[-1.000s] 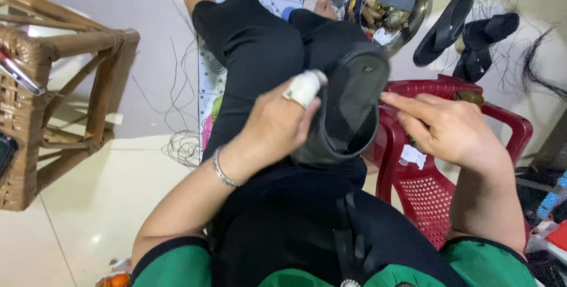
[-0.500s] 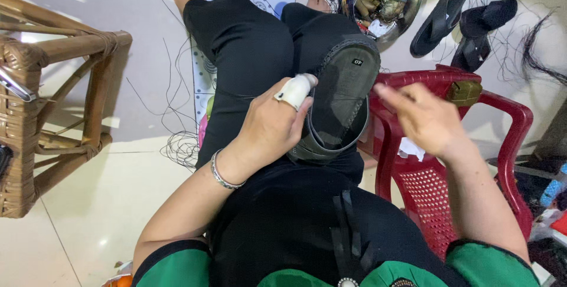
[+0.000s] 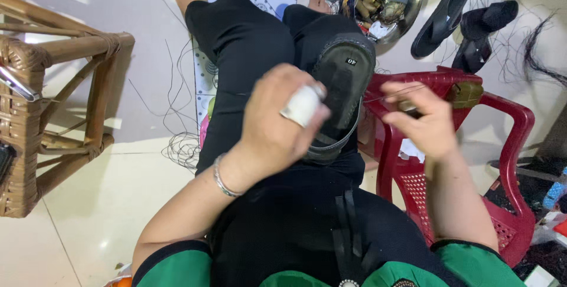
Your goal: The person sits on the floor and sews a black sandal using a needle and thread. They hold the sandal on their lap, repeatedly pushing the needle through the sole and pulling the thread to stitch the shoe.
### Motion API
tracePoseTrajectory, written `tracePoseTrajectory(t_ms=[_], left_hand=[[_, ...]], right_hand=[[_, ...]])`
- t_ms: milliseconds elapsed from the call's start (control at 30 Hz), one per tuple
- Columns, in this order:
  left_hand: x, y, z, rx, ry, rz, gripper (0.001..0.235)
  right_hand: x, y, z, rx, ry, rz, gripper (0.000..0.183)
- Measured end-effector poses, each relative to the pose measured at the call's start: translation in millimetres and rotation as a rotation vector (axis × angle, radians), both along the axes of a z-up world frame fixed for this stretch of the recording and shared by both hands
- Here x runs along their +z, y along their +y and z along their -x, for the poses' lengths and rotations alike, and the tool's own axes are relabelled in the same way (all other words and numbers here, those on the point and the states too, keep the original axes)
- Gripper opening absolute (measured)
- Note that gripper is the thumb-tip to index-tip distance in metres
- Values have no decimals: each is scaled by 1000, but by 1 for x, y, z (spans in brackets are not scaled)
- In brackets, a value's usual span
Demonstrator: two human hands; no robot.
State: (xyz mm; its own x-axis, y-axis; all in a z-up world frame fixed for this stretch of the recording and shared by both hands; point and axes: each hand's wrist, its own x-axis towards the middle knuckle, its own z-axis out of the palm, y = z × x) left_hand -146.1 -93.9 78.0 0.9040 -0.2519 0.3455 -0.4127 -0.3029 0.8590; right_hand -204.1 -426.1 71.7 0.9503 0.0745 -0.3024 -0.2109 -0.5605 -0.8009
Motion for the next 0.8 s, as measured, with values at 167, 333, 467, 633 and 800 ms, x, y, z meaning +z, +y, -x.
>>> tracePoseTrajectory(t_ms=[167, 333, 467, 633, 800], left_hand=[[-29, -36, 35, -144, -132, -46, 35], [-48, 0, 32, -72, 98, 44, 17], [-36, 11, 23, 8, 387, 339, 24], [-38, 5, 3, -137, 333, -24, 23], [-30, 26, -13, -60, 211, -143, 11]], right_hand=[[-10, 5, -7, 163, -113, -45, 12], [18, 43, -15, 241, 43, 5, 9], [-6, 29, 0, -208, 10, -264, 18], [-4, 67, -19, -116, -118, -232, 16], [-3, 77, -23, -144, -142, -672, 14]])
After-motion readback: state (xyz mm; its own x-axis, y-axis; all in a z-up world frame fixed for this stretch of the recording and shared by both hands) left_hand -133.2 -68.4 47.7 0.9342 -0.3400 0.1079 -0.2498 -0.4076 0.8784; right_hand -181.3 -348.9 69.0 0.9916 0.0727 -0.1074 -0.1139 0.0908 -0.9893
